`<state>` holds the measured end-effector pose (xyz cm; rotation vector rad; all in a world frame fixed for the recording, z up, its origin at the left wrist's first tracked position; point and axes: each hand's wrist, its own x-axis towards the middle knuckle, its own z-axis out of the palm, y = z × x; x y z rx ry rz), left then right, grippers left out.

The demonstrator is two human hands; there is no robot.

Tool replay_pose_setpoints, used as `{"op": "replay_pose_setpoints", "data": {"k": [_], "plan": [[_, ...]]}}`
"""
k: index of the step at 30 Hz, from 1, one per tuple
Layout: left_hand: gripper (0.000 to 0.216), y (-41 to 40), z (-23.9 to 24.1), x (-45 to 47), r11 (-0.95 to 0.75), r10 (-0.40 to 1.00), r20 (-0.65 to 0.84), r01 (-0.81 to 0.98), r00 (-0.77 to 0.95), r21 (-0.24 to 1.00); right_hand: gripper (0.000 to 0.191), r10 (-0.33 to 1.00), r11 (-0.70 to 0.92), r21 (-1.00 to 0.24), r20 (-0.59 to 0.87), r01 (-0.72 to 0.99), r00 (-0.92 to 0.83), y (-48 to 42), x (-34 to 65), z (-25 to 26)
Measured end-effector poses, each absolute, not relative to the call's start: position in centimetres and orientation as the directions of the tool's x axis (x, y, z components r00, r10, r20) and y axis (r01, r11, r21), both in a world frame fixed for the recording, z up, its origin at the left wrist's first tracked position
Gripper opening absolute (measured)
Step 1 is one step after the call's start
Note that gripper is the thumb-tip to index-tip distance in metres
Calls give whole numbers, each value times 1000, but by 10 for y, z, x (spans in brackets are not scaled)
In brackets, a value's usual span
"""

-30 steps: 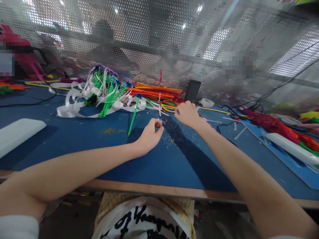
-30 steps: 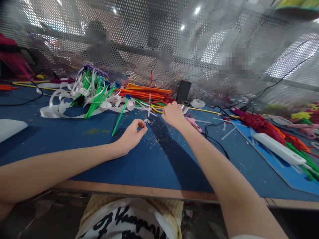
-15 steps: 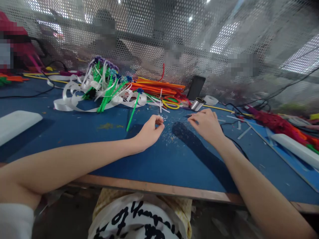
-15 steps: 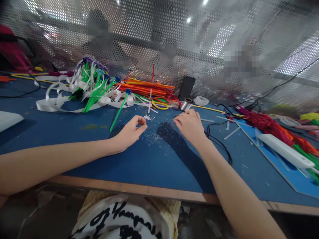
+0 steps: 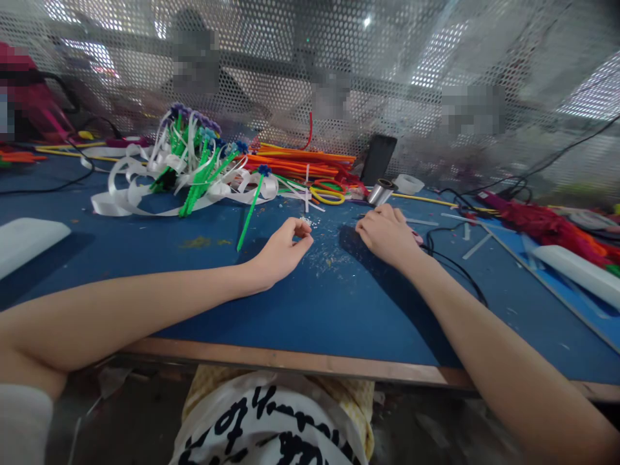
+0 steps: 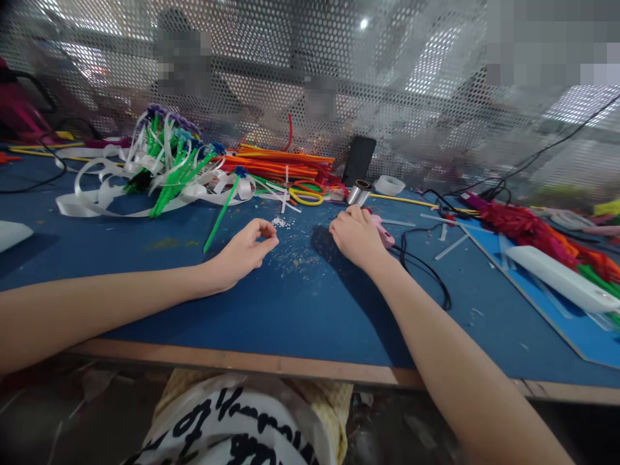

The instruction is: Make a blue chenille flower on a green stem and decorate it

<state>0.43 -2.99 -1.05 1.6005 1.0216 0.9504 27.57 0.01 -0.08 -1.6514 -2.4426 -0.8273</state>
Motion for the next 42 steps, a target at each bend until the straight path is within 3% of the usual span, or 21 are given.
{"op": "replay_pose_setpoints", "data": {"k": [7,15,23,42], "plan": [[8,-31,-8,5,-164,932,87,195,351,967,33,815,275,327,420,904,-400,-3,265,4],[9,-32,-6,5,-182,929,95,216,358,959,27,811,401,234,358,886,-462,-4,269,0],[10,-29,-12,5,-205,925,125,193,359,959,32,802,301,306,432,903,-413,-6,255,-1],[8,-28,-15,4,-261,900,182,156,397,953,24,756,435,209,445,876,-481,-7,251,-6]]}}
